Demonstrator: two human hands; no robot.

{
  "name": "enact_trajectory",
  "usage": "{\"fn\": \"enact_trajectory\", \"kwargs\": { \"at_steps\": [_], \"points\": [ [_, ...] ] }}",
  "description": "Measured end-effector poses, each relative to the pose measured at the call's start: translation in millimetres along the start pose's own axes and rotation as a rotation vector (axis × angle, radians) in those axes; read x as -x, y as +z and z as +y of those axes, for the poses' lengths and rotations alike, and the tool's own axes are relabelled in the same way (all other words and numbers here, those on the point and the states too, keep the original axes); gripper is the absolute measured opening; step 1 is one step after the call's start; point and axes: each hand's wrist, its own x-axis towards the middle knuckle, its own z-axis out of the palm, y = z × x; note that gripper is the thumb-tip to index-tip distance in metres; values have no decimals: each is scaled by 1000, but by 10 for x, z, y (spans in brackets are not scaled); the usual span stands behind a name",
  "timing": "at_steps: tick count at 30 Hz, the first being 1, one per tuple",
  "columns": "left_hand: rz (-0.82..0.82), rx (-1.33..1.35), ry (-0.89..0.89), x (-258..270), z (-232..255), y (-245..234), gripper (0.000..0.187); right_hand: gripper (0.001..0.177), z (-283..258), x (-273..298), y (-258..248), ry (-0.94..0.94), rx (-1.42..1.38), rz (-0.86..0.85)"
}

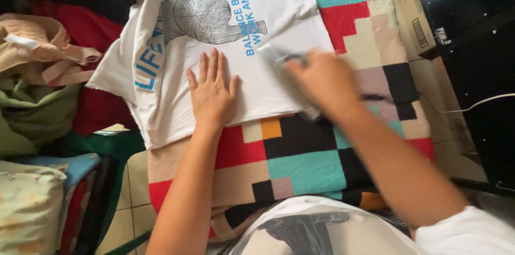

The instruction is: Ironing a white t-shirt on a patterned mat and then folding it.

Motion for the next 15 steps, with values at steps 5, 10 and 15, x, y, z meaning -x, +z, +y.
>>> {"fn": "enact_trajectory", "kwargs": {
  "at_steps": [5, 10, 15],
  "points": [
    [-24, -6, -17, 26, -13, -25, 66, 57, 35, -566, 289, -94, 123, 99],
    [10, -27, 4, 20, -52, 14, 67, 61, 750, -1609, 230, 71, 161, 280],
    [8, -9, -9, 11, -7, -18, 66, 65, 557, -1333, 82, 12, 18, 148]
  ]
}}
